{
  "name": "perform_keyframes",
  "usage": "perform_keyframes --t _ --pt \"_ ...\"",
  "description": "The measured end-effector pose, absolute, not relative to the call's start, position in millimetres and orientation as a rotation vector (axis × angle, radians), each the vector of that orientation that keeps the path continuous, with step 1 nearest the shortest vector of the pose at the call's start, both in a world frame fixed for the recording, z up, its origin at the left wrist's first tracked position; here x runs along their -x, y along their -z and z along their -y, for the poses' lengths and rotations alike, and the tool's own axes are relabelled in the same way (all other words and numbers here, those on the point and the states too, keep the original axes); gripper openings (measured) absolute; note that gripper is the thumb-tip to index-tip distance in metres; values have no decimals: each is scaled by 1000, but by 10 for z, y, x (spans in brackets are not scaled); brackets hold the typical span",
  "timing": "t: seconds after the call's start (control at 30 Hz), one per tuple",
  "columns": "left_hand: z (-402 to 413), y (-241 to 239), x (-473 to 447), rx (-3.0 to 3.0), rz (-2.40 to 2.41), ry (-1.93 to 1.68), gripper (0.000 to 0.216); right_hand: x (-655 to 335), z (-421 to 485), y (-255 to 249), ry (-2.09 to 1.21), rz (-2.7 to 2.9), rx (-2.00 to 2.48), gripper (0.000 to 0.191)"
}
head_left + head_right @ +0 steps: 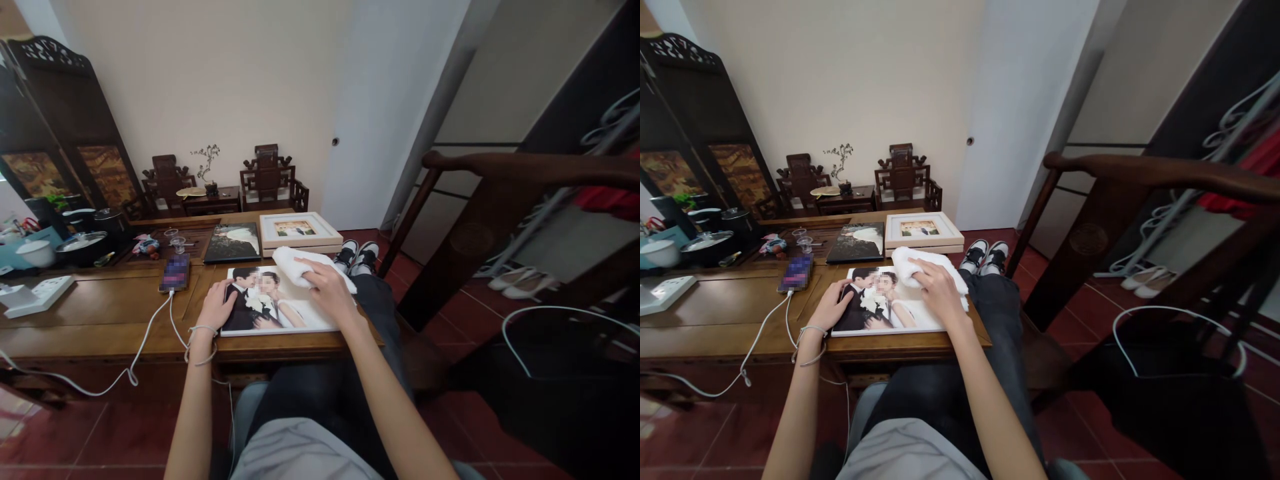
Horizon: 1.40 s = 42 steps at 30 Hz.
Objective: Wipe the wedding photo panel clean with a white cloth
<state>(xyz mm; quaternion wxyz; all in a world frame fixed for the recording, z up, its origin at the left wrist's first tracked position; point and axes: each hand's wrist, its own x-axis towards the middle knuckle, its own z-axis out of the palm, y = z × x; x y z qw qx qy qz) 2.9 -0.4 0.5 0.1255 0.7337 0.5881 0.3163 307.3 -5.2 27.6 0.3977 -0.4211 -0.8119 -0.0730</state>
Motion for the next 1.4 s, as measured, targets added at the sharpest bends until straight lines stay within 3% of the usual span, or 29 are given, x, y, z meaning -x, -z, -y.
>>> perform_keyframes --t 0.53,0.83,1.4 --pt "-14 37 -23 -2103 -1717 -963 37 -3044 27 -110 90 2165 1079 47" --pt "0 -11 -75 -2166 -1595 -1090 36 -3138 -238 -203 2 2368 1333 78" --pt "5 -14 -100 -2233 -1596 -1066 37 -3193 -248 -302 118 2385 1327 77"
